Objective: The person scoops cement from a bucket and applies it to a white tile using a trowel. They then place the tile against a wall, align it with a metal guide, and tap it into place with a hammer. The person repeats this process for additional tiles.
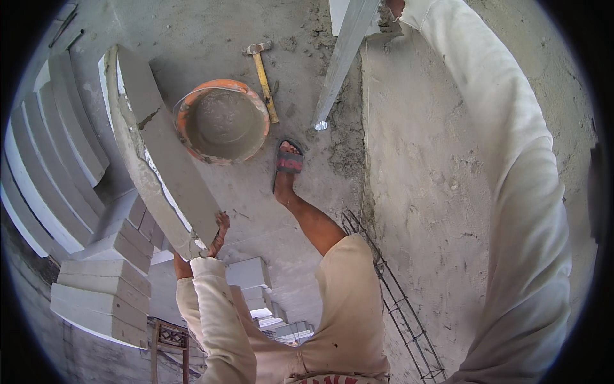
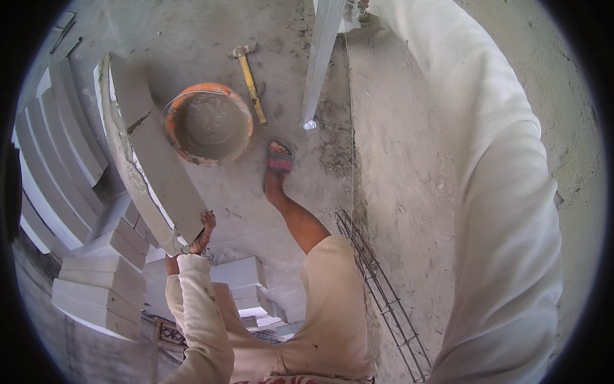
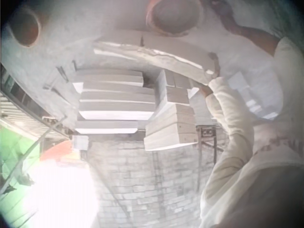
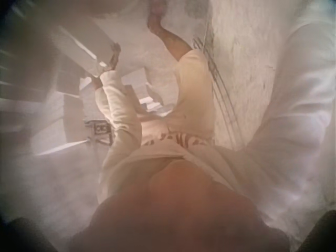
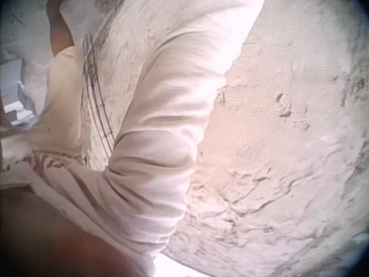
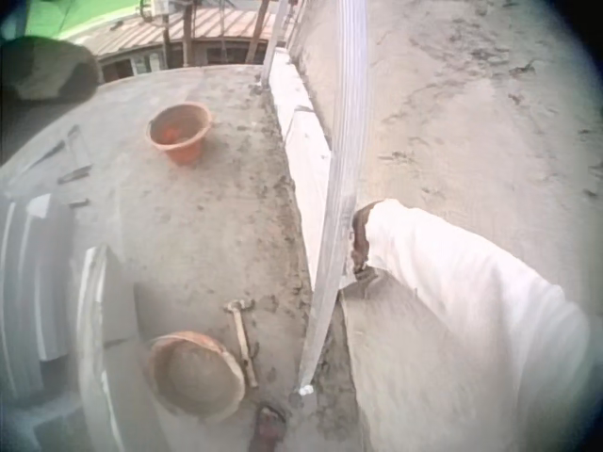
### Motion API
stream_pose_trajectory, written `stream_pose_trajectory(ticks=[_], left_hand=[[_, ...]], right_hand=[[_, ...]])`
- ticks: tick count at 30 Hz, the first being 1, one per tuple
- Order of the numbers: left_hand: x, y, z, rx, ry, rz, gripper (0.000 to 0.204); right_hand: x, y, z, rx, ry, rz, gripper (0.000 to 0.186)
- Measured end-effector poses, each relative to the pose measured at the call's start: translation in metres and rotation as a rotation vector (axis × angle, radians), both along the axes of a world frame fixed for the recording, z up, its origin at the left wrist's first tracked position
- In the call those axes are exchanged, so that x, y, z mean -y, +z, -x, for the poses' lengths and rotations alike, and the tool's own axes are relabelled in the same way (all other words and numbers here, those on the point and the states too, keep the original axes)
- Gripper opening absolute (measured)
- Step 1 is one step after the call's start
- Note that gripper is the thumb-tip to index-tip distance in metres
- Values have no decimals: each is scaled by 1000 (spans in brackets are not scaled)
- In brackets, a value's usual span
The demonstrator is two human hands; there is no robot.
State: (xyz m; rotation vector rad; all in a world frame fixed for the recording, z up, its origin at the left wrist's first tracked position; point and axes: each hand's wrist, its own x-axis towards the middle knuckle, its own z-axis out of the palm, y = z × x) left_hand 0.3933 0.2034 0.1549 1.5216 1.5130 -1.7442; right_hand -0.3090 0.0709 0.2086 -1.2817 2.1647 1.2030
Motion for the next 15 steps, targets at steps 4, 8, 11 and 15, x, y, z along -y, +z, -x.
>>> stream_pose_trajectory(ticks=[4,8,11,15], left_hand=[[-1,-6,11,-43,-24,-22,63],[-1,1,7,-60,-19,-23,64],[-7,-6,-4,-85,4,-65,65],[-6,-1,-6,-92,-10,-105,57]], right_hand=[[-5,84,9,-4,-46,-3,40],[-40,161,-40,129,-179,22,46],[-111,166,-101,365,-176,172,48],[-178,94,-224,678,-384,287,38]])
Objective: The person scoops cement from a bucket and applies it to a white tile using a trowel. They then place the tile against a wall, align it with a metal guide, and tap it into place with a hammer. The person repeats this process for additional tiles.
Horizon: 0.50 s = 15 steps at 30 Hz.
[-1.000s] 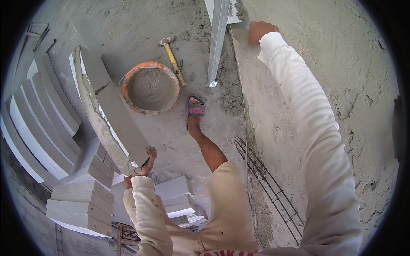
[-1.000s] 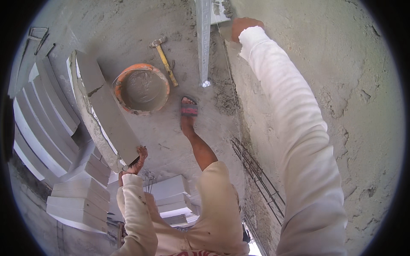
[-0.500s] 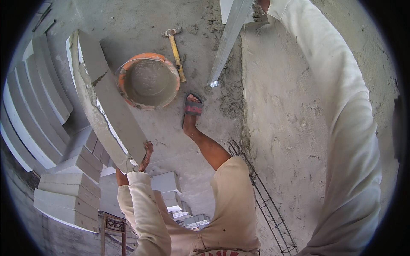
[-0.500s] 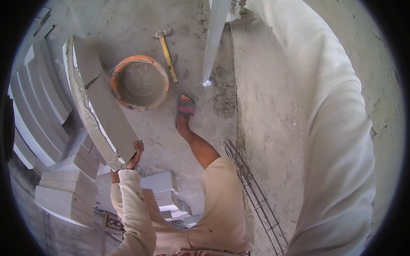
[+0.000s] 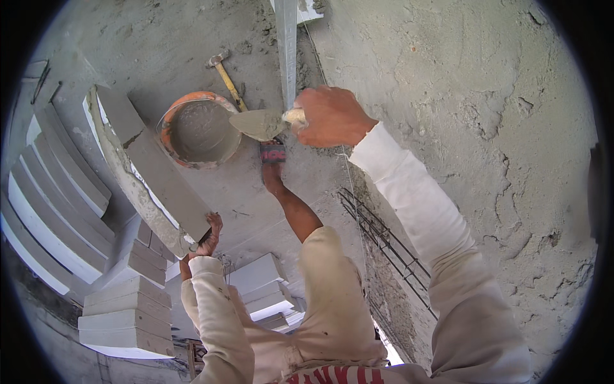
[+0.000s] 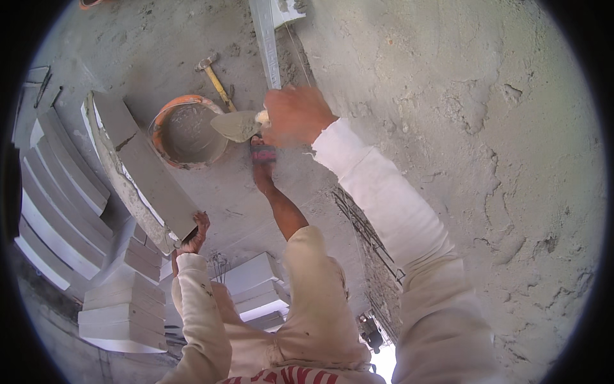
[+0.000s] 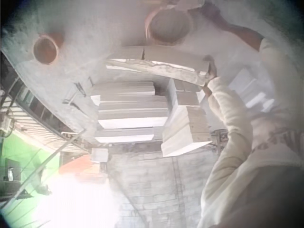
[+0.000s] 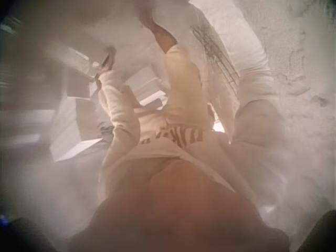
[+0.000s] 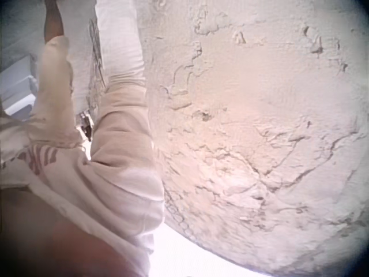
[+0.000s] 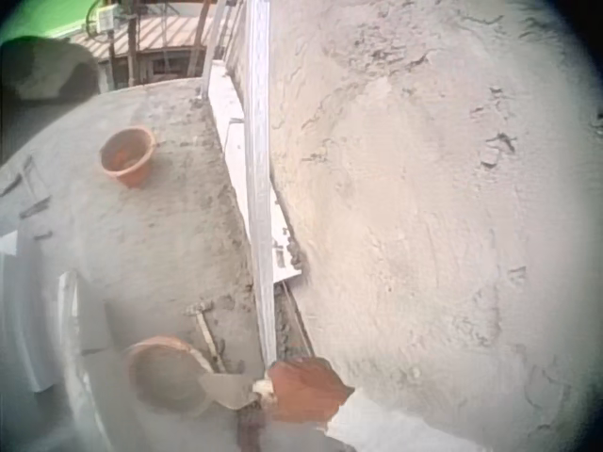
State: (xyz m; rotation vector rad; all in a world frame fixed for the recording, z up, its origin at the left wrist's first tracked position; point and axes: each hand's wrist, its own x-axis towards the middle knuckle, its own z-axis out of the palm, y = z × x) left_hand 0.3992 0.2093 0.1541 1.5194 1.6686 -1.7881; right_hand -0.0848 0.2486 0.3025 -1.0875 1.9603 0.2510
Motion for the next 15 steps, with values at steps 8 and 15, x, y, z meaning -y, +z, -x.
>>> stream_pose_trajectory(ticks=[8,15], left_hand=[[13,-2,-27,19,-80,109,49],[37,51,-8,13,17,106,50]], right_hand=[[25,-112,-158,62,-262,-42,31],[0,-81,-241,200,-289,269,67]])
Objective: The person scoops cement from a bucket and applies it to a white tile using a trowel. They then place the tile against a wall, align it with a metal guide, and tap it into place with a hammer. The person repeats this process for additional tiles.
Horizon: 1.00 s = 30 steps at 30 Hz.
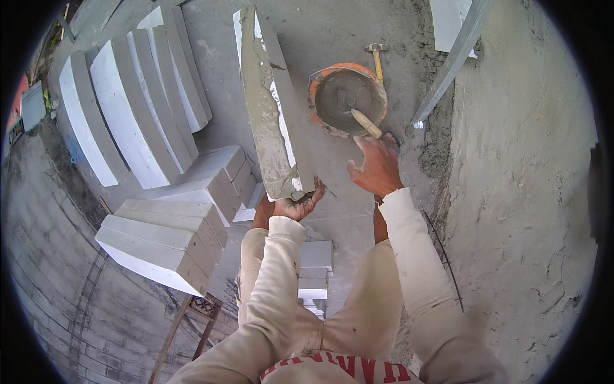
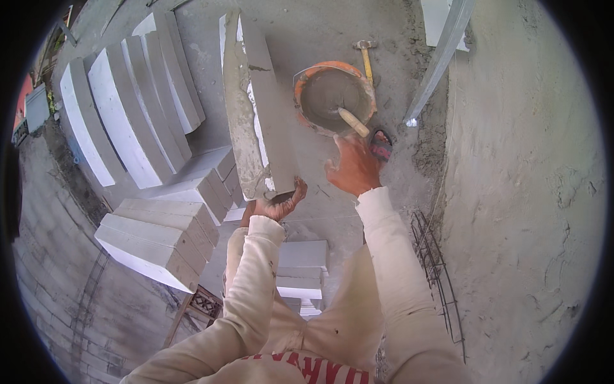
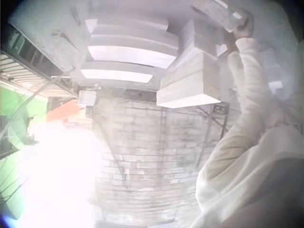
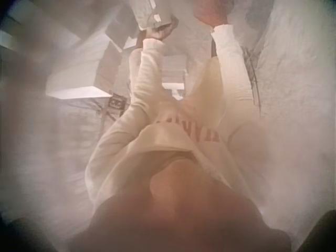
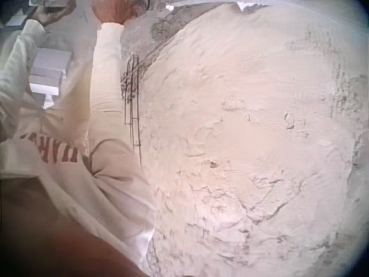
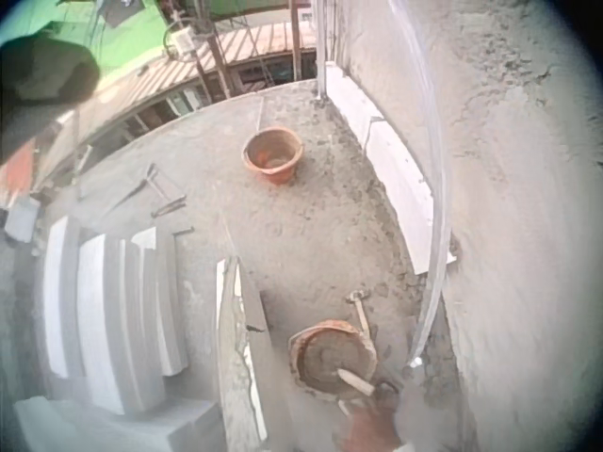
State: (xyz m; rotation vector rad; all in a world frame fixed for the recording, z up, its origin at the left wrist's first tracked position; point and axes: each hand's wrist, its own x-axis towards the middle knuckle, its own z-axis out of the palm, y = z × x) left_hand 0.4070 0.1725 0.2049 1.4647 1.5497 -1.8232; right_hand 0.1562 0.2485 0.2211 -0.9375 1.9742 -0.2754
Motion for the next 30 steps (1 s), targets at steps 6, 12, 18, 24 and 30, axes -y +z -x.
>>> stream_pose_trajectory(ticks=[6,12,18,24,30], left_hand=[[31,60,15,66,-371,599,47],[60,89,9,149,-331,706,47],[116,115,3,-234,-478,780,93],[133,90,-18,-151,-162,653,135],[76,142,-31,25,-145,858,87]], right_hand=[[66,131,-94,214,-84,197,107],[154,126,-157,-337,-230,137,101],[234,161,-127,-317,-309,264,74],[242,294,-125,-139,-546,379,50],[136,393,-129,201,-1035,355,59]])
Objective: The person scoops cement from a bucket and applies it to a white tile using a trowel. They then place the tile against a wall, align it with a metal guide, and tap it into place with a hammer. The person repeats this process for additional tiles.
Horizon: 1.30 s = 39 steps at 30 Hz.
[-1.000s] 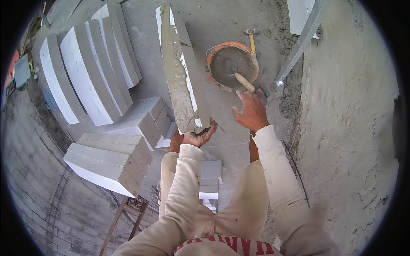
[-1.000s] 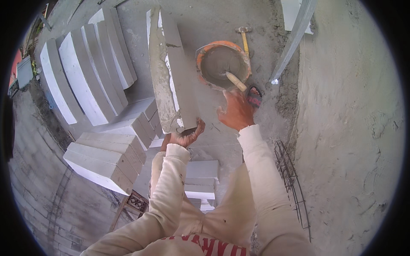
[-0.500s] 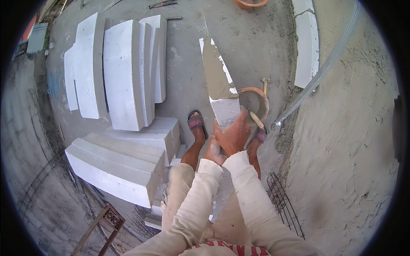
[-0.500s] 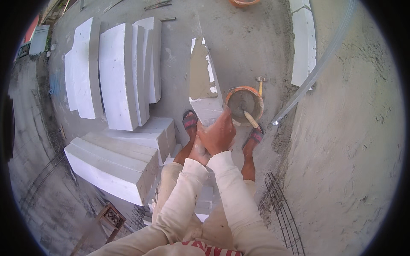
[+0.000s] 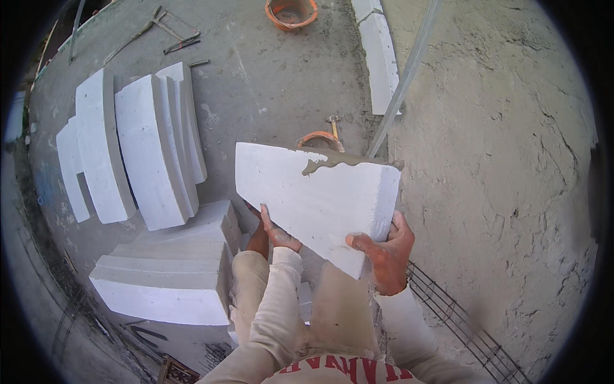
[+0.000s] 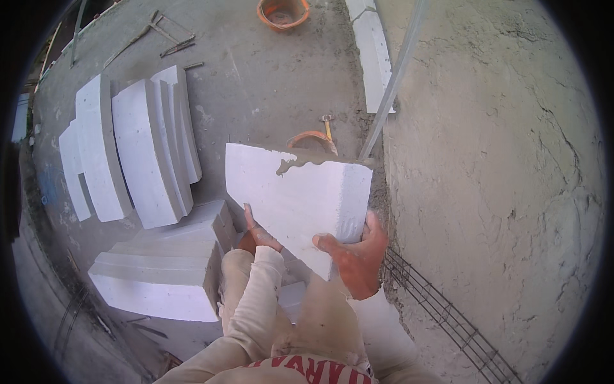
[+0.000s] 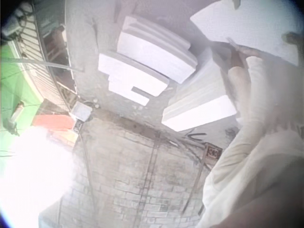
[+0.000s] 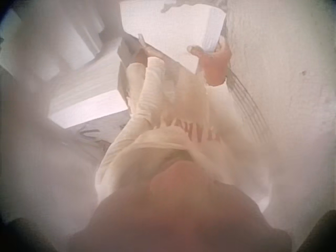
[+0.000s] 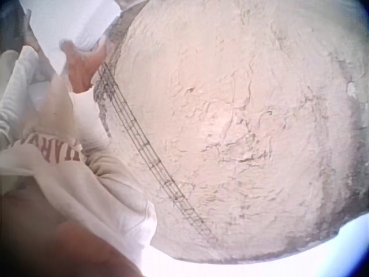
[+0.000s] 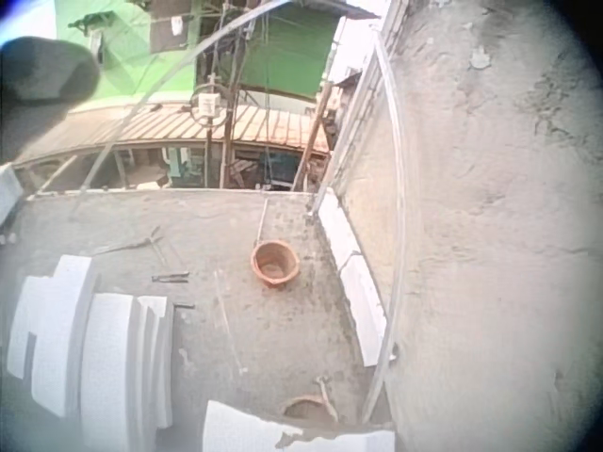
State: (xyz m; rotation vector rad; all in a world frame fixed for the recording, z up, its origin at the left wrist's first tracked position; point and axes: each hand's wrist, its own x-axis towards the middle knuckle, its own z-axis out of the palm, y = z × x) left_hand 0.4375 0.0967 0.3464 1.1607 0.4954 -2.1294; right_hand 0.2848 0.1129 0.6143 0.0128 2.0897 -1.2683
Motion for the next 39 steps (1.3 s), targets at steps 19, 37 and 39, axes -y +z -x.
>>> stream_pose_trajectory(ticks=[19,37,39], left_hand=[[-198,139,153,500,-778,348,57],[-378,162,304,648,-1536,917,69],[-369,118,282,446,-1512,1183,46]], right_hand=[[-440,-49,109,-76,-13,-441,100],[-502,-80,202,-529,376,-665,70],[-500,-89,215,-579,352,-664,72]])
